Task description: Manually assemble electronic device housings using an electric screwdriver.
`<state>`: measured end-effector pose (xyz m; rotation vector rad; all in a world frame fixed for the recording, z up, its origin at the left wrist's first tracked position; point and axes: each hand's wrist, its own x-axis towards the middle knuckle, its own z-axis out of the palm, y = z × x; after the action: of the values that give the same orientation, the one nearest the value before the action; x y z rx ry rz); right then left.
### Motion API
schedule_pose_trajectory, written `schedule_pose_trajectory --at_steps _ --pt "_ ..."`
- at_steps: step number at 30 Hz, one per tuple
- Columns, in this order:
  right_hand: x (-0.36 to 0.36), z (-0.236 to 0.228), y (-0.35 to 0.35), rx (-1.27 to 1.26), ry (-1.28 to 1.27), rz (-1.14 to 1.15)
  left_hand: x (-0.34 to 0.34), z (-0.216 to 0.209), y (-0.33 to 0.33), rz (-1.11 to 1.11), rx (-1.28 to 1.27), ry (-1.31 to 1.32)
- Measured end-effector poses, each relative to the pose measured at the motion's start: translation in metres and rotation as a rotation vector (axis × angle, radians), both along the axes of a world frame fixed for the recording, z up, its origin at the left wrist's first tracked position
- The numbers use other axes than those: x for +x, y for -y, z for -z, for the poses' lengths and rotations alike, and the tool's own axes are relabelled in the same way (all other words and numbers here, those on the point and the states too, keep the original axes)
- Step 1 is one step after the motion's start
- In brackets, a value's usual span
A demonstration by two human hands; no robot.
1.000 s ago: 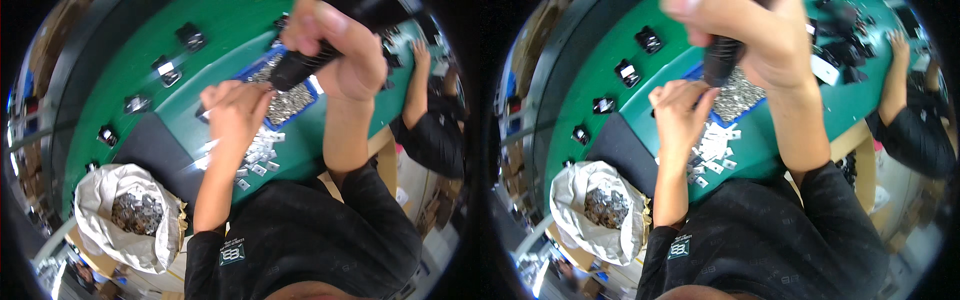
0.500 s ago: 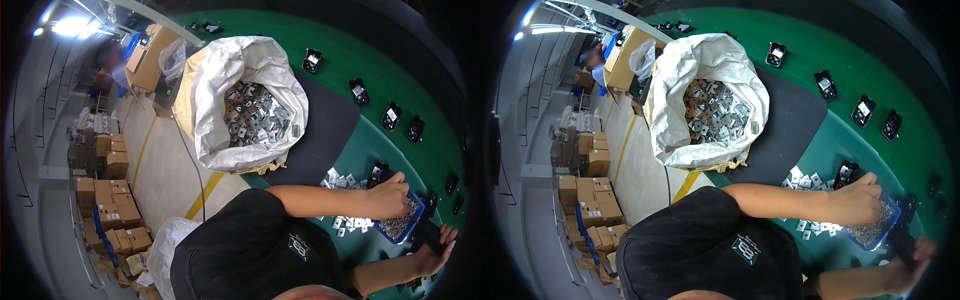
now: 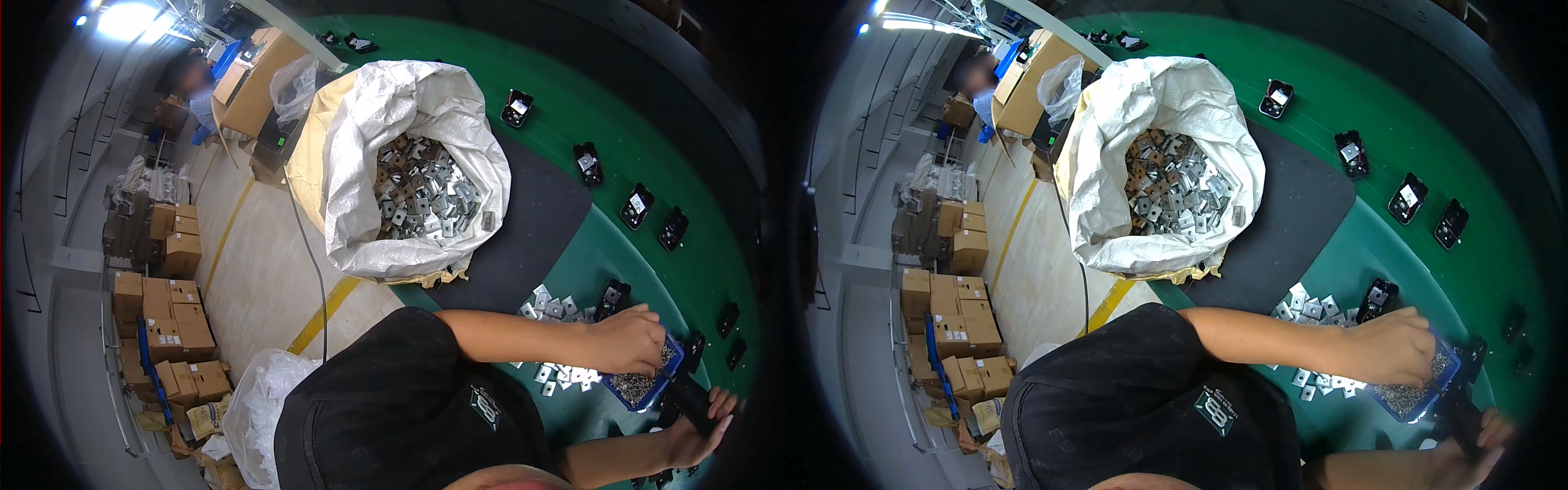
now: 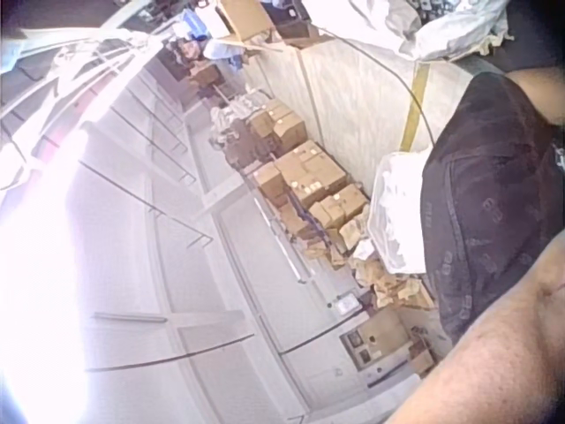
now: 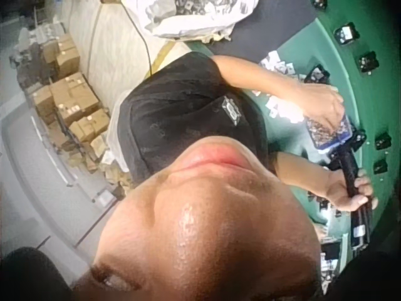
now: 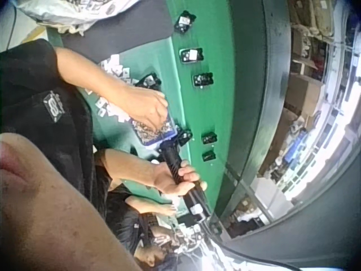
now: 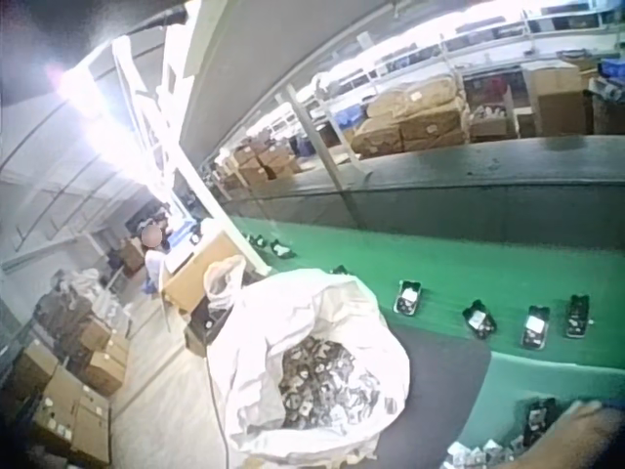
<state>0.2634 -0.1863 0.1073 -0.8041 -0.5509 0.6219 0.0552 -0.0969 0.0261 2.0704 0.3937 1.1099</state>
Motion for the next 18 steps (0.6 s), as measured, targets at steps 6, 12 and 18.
schedule_pose_trajectory --at_steps 6,12,18 --pt "-0.012 -0.009 0.004 0.051 -0.011 0.003 -0.035 -0.017 0.005 0.165 -0.429 0.080" --pt "-0.026 -0.019 0.007 0.205 -0.008 -0.199 -0.047 -0.021 0.012 0.240 -0.717 -0.004" --pt "-0.048 -0.030 0.006 0.292 -0.006 -0.237 -0.044 -0.017 0.024 0.280 -0.825 0.058"
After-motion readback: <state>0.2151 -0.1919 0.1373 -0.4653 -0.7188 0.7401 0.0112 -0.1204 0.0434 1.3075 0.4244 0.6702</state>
